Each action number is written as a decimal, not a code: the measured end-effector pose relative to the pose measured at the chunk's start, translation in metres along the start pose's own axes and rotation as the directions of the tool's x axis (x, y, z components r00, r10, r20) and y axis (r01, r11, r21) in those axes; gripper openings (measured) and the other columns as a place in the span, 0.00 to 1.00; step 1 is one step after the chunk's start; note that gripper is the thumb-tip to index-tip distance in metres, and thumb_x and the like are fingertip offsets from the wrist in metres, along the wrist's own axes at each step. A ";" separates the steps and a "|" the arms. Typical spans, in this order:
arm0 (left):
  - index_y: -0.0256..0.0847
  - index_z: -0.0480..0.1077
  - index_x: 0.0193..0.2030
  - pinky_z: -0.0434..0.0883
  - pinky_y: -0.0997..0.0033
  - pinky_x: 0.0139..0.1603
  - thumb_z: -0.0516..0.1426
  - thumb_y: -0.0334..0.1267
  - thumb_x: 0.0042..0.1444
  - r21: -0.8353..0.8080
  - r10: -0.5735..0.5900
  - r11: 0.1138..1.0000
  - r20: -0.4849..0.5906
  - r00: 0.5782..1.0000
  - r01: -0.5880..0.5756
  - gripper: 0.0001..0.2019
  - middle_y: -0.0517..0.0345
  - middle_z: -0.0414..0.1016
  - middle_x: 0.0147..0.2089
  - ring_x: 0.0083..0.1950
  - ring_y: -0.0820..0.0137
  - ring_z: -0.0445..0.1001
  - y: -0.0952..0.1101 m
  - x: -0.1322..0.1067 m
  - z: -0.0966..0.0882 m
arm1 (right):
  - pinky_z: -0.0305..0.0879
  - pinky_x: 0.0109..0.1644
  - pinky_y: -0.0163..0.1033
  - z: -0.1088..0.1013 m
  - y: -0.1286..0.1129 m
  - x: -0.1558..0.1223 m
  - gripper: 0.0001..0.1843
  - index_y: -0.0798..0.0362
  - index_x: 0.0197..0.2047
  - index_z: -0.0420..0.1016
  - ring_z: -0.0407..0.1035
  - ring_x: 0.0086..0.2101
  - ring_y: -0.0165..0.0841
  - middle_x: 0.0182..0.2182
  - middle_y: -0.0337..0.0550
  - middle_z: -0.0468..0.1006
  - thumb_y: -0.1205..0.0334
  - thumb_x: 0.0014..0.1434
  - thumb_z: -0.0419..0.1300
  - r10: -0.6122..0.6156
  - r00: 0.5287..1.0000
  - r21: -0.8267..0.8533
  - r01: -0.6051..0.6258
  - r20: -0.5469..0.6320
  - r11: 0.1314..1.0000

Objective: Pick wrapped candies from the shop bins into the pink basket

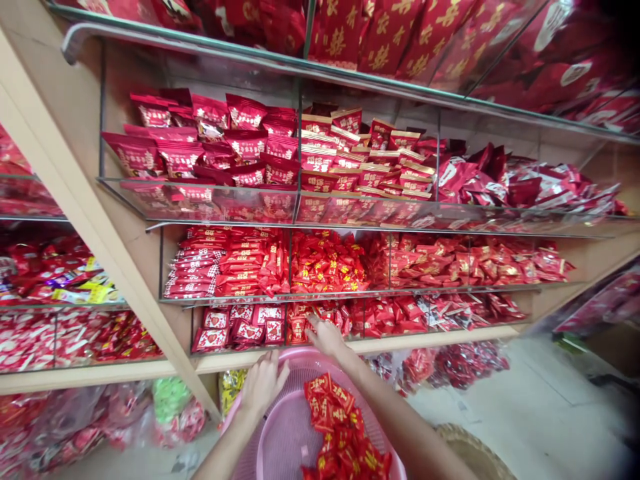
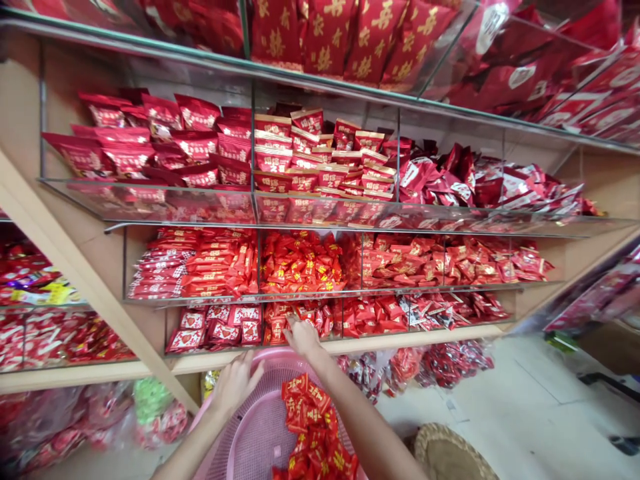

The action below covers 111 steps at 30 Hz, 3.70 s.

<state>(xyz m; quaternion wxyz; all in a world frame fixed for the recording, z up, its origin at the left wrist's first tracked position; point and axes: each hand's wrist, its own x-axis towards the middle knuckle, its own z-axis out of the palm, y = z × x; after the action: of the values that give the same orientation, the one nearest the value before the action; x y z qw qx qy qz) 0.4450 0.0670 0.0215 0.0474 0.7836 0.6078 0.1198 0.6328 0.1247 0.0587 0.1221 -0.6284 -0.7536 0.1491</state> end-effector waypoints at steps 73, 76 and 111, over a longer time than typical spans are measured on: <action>0.37 0.66 0.45 0.67 0.69 0.38 0.40 0.43 0.62 -0.020 0.001 1.000 0.002 1.000 -0.001 0.18 0.48 0.75 0.42 0.41 0.65 0.75 0.001 -0.001 -0.002 | 0.63 0.39 0.37 0.020 -0.031 0.016 0.17 0.55 0.49 0.65 0.72 0.41 0.38 0.42 0.53 0.76 0.63 0.55 0.55 0.292 0.951 0.170 -0.272 -0.104 0.947; 0.36 0.66 0.45 0.67 0.69 0.38 0.41 0.42 0.62 -0.018 -0.003 1.000 0.002 1.000 0.003 0.18 0.47 0.75 0.42 0.41 0.65 0.75 0.001 -0.001 -0.002 | 0.64 0.40 0.34 0.030 -0.021 0.023 0.16 0.54 0.48 0.66 0.72 0.41 0.34 0.41 0.48 0.77 0.64 0.56 0.54 0.298 0.946 0.275 -0.256 -0.124 0.927; 0.38 0.65 0.43 0.67 0.70 0.36 0.41 0.44 0.62 0.002 -0.002 1.000 0.000 1.000 0.002 0.17 0.48 0.75 0.42 0.40 0.65 0.75 0.001 -0.002 -0.002 | 0.57 0.31 0.31 0.018 0.061 -0.120 0.06 0.54 0.23 0.67 0.61 0.25 0.27 0.21 0.34 0.67 0.67 0.51 0.54 -0.096 0.981 0.499 -0.002 0.171 0.867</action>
<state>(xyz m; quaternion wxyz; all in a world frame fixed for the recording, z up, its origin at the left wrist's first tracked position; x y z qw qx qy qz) 0.4450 0.0651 0.0230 0.0466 0.7831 0.6086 0.1191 0.7036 0.0158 0.0197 0.2106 -0.5400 -0.7132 0.3942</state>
